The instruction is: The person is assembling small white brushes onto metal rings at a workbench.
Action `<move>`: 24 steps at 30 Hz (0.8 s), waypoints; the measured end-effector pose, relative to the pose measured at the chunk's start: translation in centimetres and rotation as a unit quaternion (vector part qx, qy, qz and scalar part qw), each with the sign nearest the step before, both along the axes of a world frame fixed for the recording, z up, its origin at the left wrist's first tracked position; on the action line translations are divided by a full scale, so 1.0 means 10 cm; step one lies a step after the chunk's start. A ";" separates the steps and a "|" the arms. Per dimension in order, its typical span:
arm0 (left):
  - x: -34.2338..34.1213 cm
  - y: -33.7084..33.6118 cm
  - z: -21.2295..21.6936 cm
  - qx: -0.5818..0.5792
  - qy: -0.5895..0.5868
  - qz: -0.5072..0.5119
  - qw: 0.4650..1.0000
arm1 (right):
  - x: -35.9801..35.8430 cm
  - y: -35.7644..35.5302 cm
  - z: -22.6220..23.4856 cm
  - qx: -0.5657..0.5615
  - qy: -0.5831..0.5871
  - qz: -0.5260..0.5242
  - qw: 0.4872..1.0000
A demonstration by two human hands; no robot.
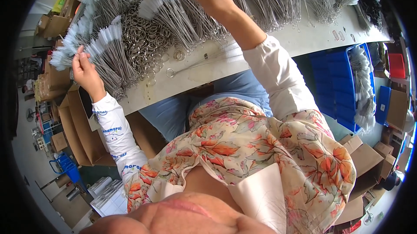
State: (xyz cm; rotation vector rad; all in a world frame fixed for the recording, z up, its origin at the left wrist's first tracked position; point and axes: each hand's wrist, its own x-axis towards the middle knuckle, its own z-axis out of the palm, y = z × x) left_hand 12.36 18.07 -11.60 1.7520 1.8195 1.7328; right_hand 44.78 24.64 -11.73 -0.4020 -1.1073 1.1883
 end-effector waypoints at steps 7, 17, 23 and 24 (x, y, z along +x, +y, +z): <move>0.95 -0.20 0.42 0.016 -0.212 -0.234 0.949 | -0.21 -0.56 0.26 0.030 -0.197 -0.087 0.976; 1.32 -0.16 0.38 -0.029 -0.228 -0.262 0.937 | -0.29 -0.79 0.07 0.117 -0.341 -0.172 0.917; 1.34 -0.22 0.36 -0.068 -0.228 -0.251 0.938 | -0.20 -0.80 0.02 0.079 -0.336 -0.059 0.937; 1.37 -0.21 0.36 -0.075 -0.233 -0.260 0.934 | -0.17 -0.81 0.00 0.057 -0.314 -0.035 0.947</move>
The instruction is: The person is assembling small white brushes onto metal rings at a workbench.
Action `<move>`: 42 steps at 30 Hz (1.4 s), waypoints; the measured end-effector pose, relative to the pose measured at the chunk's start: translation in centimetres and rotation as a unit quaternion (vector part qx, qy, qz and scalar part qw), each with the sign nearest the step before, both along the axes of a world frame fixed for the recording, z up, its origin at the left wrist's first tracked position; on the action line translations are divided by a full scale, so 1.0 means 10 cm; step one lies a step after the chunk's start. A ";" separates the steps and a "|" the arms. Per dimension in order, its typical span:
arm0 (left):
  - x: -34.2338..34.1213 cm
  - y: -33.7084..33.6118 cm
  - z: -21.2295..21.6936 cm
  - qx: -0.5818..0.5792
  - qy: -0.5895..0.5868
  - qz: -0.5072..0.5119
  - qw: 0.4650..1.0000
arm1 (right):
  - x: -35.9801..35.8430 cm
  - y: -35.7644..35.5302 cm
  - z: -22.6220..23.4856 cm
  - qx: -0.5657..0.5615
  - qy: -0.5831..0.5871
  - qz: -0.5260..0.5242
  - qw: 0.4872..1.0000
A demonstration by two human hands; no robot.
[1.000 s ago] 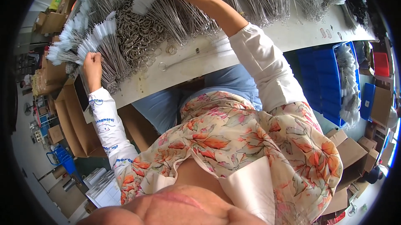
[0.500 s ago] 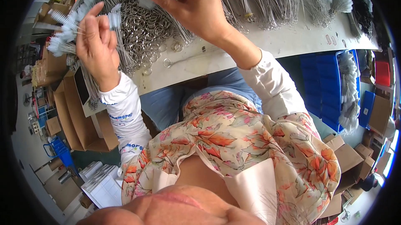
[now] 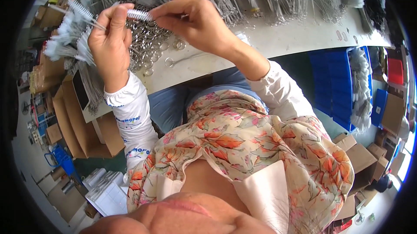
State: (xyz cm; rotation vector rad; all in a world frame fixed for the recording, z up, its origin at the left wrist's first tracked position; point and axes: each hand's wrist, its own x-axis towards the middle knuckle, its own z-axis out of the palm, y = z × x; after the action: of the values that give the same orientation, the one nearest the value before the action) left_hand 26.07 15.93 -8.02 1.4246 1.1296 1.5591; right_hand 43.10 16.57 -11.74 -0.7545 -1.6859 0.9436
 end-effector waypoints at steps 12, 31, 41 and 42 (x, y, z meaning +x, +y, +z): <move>-0.07 -0.26 -0.25 -0.151 -0.024 -0.141 0.978 | 0.45 -0.06 -0.24 -0.029 -0.009 0.063 0.998; -0.26 -0.60 -0.96 -0.022 -0.050 0.196 0.979 | 2.95 0.76 -0.48 -0.116 -0.431 -0.390 0.806; -0.23 -0.60 -1.06 -0.057 -0.081 0.131 0.986 | 2.71 0.64 -0.25 -0.035 -0.408 -0.477 0.778; -0.24 -0.60 -1.05 -0.058 -0.079 0.131 0.987 | 2.69 0.65 -0.22 -0.036 -0.414 -0.461 0.784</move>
State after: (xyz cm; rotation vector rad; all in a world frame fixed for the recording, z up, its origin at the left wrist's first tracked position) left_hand 23.68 9.91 -18.52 1.0888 1.3270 1.7227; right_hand 69.99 23.11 -13.94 -2.0085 -1.6119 -0.0860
